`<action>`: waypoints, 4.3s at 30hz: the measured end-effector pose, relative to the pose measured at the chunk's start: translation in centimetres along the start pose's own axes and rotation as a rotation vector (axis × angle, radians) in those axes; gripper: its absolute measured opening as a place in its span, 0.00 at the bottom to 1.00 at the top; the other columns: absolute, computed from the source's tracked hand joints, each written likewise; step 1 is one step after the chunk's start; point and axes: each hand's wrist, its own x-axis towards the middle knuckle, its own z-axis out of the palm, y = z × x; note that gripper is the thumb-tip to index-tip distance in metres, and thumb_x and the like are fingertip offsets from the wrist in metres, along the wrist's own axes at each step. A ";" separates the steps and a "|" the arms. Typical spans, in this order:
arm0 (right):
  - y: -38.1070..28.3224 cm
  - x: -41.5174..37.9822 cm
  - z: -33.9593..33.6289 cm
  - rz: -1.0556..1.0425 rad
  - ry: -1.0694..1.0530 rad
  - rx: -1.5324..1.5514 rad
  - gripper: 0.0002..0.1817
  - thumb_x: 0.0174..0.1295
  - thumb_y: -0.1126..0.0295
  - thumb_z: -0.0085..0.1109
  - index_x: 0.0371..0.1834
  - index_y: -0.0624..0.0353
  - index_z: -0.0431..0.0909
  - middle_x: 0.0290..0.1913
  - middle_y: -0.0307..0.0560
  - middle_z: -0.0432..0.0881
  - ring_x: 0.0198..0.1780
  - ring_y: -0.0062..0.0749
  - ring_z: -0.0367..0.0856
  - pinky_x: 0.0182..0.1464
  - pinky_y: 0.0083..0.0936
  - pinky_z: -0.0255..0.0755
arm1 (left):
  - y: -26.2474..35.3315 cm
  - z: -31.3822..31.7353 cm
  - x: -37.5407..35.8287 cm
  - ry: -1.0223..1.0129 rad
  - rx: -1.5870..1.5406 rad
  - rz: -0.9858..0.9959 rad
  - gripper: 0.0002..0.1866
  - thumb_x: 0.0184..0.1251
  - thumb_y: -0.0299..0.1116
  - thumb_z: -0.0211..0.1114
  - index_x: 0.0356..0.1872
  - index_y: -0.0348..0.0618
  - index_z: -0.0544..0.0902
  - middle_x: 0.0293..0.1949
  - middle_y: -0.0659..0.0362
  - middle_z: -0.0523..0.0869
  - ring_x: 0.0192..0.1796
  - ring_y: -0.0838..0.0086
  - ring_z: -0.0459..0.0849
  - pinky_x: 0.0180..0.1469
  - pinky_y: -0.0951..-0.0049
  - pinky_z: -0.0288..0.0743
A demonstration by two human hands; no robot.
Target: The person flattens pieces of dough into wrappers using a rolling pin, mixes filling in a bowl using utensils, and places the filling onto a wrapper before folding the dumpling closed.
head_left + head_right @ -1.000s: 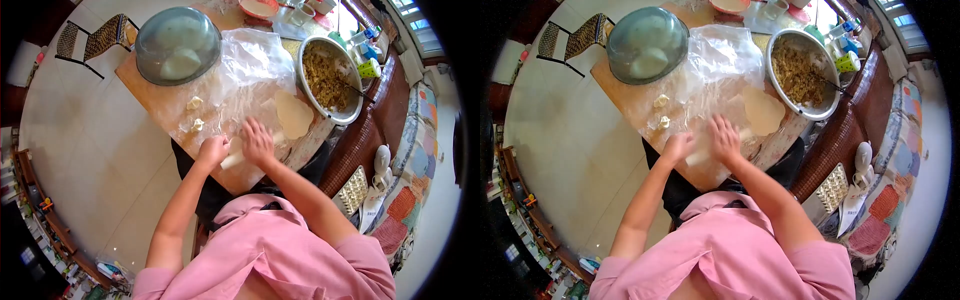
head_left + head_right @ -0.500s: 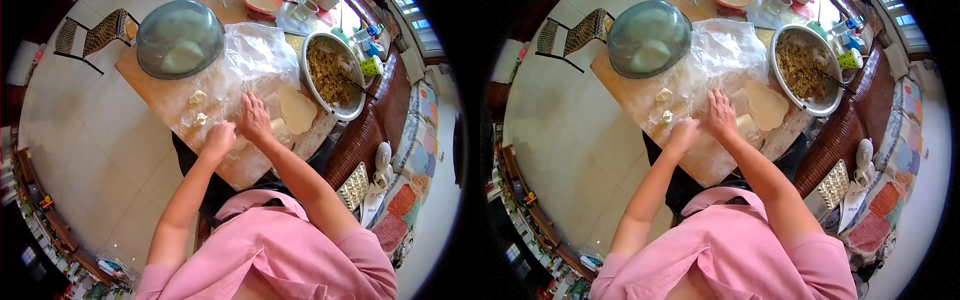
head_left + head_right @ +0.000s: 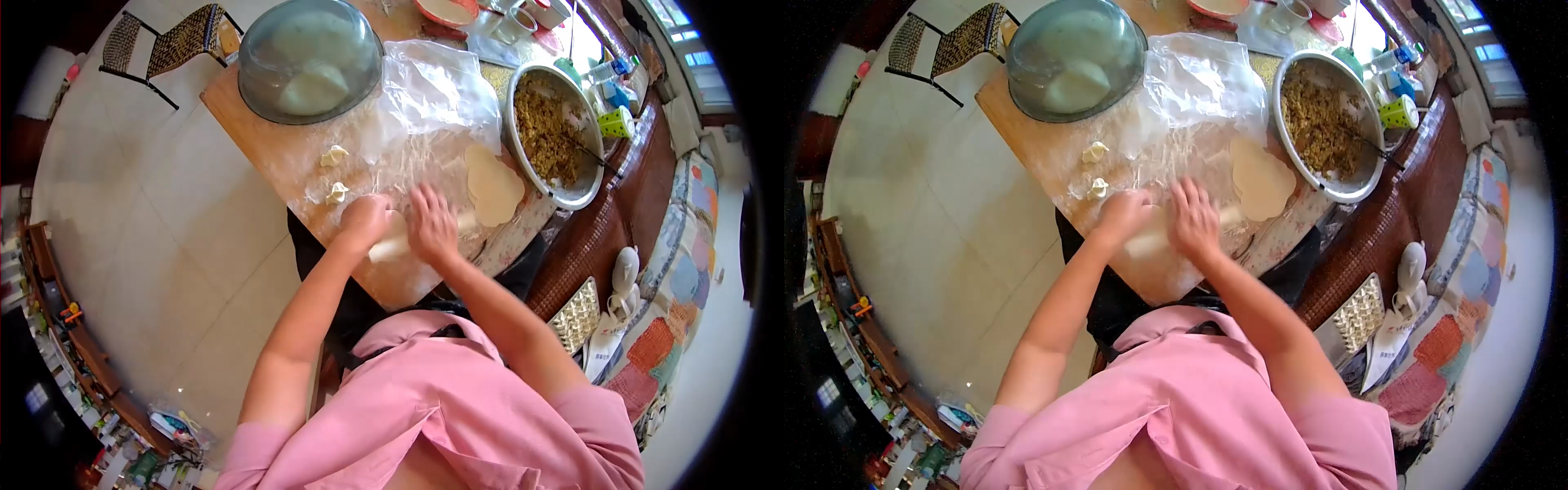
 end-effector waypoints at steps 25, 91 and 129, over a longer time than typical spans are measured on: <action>0.9 -2.1 -0.1 -0.080 -0.083 -0.107 0.25 0.59 0.66 0.49 0.63 0.52 0.66 0.67 0.50 0.66 0.69 0.48 0.62 0.60 0.58 0.60 | -1.2 0.4 -0.4 0.007 -0.319 -0.256 0.11 0.56 0.36 0.63 0.36 0.42 0.83 0.32 0.48 0.85 0.36 0.56 0.84 0.39 0.62 0.76; -1.4 6.6 1.3 0.051 -0.021 0.036 0.30 0.55 0.64 0.53 0.64 0.56 0.64 0.69 0.52 0.63 0.71 0.47 0.59 0.66 0.60 0.52 | 0.7 -1.1 -0.2 0.024 -0.028 -0.175 0.16 0.64 0.40 0.56 0.30 0.36 0.81 0.36 0.41 0.83 0.40 0.46 0.82 0.42 0.52 0.73; 1.2 -4.4 -0.5 -0.147 -0.051 0.126 0.20 0.57 0.56 0.54 0.53 0.49 0.74 0.60 0.39 0.69 0.64 0.33 0.64 0.66 0.49 0.51 | 2.6 -8.0 16.5 0.402 -0.384 0.208 0.13 0.64 0.30 0.55 0.47 0.38 0.79 0.40 0.50 0.86 0.41 0.64 0.85 0.45 0.65 0.76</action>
